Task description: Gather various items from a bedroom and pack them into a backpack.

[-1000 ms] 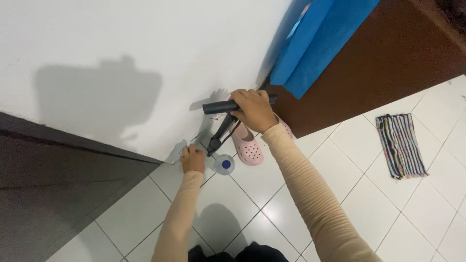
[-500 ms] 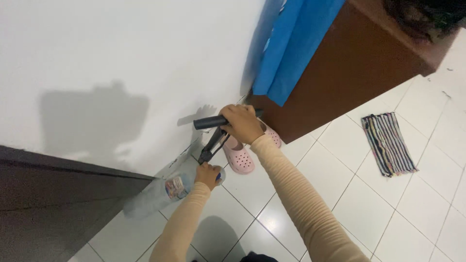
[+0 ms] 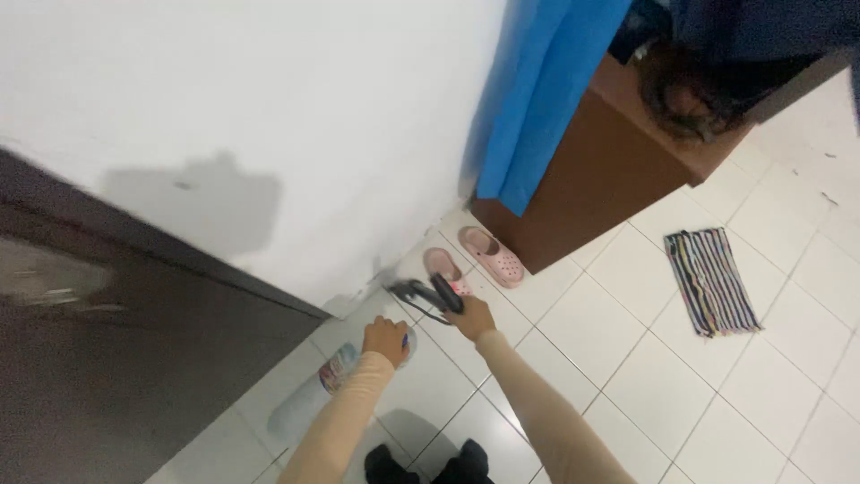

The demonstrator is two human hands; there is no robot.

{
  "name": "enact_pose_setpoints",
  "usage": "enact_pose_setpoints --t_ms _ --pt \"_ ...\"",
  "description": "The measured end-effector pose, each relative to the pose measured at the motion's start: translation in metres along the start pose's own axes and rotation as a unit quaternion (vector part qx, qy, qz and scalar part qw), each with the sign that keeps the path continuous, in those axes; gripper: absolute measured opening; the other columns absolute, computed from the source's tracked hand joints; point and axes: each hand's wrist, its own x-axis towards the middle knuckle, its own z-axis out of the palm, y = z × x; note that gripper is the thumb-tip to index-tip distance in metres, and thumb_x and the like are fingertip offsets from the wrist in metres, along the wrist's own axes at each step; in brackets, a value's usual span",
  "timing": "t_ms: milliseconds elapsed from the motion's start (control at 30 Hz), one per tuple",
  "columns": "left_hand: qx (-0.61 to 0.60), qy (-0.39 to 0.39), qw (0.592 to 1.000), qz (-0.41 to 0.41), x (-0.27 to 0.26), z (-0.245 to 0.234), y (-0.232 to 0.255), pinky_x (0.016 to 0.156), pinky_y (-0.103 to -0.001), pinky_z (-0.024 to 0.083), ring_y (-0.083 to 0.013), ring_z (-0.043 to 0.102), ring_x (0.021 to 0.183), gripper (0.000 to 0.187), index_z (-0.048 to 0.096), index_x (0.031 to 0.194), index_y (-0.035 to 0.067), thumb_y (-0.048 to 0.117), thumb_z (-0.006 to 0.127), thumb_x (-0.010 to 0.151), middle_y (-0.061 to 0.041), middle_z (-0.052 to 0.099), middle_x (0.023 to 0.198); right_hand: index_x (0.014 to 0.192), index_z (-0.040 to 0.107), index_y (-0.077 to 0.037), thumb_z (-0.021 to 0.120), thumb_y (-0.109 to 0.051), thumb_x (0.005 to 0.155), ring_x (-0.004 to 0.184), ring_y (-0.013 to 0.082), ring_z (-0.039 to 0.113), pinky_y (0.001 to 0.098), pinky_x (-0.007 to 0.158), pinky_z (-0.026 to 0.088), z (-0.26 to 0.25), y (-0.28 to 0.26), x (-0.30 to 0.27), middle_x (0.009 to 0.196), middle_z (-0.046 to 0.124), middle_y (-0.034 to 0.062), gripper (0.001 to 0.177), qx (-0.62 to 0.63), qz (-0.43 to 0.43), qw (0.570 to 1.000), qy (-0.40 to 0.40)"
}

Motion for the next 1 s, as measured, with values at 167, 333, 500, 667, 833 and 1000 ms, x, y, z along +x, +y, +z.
enact_pose_setpoints --t_ms 167,333,500,667,833,1000 --pt "-0.035 0.002 0.999 -0.007 -0.06 -0.114 -0.018 0.082 -0.048 0.051 -0.0308 0.059 0.107 0.042 0.061 0.112 0.016 0.044 0.073 0.084 -0.008 0.068 0.104 0.105 0.074 -0.006 0.078 -0.029 0.068 0.092 0.0386 0.072 0.0454 0.083 0.056 -0.05 -0.032 -0.07 0.095 0.075 0.0218 0.044 0.009 0.074 0.997 0.032" --pt "-0.069 0.077 0.995 0.01 -0.083 -0.206 -0.035 0.082 -0.049 0.052 -0.0325 0.061 0.106 0.043 0.062 0.113 0.014 0.044 0.073 0.083 -0.009 0.069 0.103 0.096 0.077 -0.005 0.077 -0.029 0.069 0.081 0.0307 0.075 0.0407 0.079 0.059 -0.165 -0.09 -0.12 0.085 0.077 0.016 0.036 -0.06 0.16 0.985 -0.032" --pt "-0.088 0.139 0.984 0.067 -0.105 -0.268 -0.024 0.079 -0.05 0.053 -0.0323 0.062 0.103 0.043 0.062 0.11 0.014 0.046 0.072 0.083 -0.01 0.069 0.101 0.094 0.079 -0.005 0.078 -0.029 0.075 0.061 0.0186 0.074 0.0321 0.061 0.058 -0.264 -0.125 -0.204 0.073 0.076 0.0116 0.03 -0.024 0.162 0.987 0.009" --pt "-0.081 0.147 0.976 0.14 -0.093 -0.331 0.031 0.079 -0.05 0.053 -0.0314 0.061 0.104 0.047 0.061 0.115 0.015 0.047 0.071 0.082 -0.009 0.068 0.103 0.096 0.076 -0.005 0.077 -0.02 0.074 0.058 0.0158 0.074 0.0318 0.05 0.054 -0.341 -0.158 -0.293 0.072 0.076 0.0089 0.027 0.097 0.277 0.955 0.049" --pt "-0.068 0.179 0.957 0.217 -0.09 -0.353 0.105 0.081 -0.048 0.052 -0.0315 0.06 0.105 0.05 0.061 0.118 0.014 0.044 0.073 0.08 -0.008 0.068 0.107 0.094 0.076 -0.007 0.076 -0.02 0.075 0.055 0.0158 0.069 0.0297 0.043 0.047 -0.391 -0.159 -0.38 0.072 0.076 0.0105 0.023 0.137 0.322 0.929 0.12" --pt "-0.074 0.213 0.932 0.282 -0.116 -0.369 0.202 0.088 -0.047 0.051 -0.0311 0.059 0.109 0.05 0.063 0.118 0.015 0.042 0.075 0.078 -0.01 0.066 0.112 0.094 0.075 -0.005 0.079 -0.025 0.077 0.06 0.0118 0.068 0.0284 0.043 0.046 -0.436 -0.124 -0.497 0.075 0.075 0.0081 0.027 0.169 0.333 0.909 0.182"
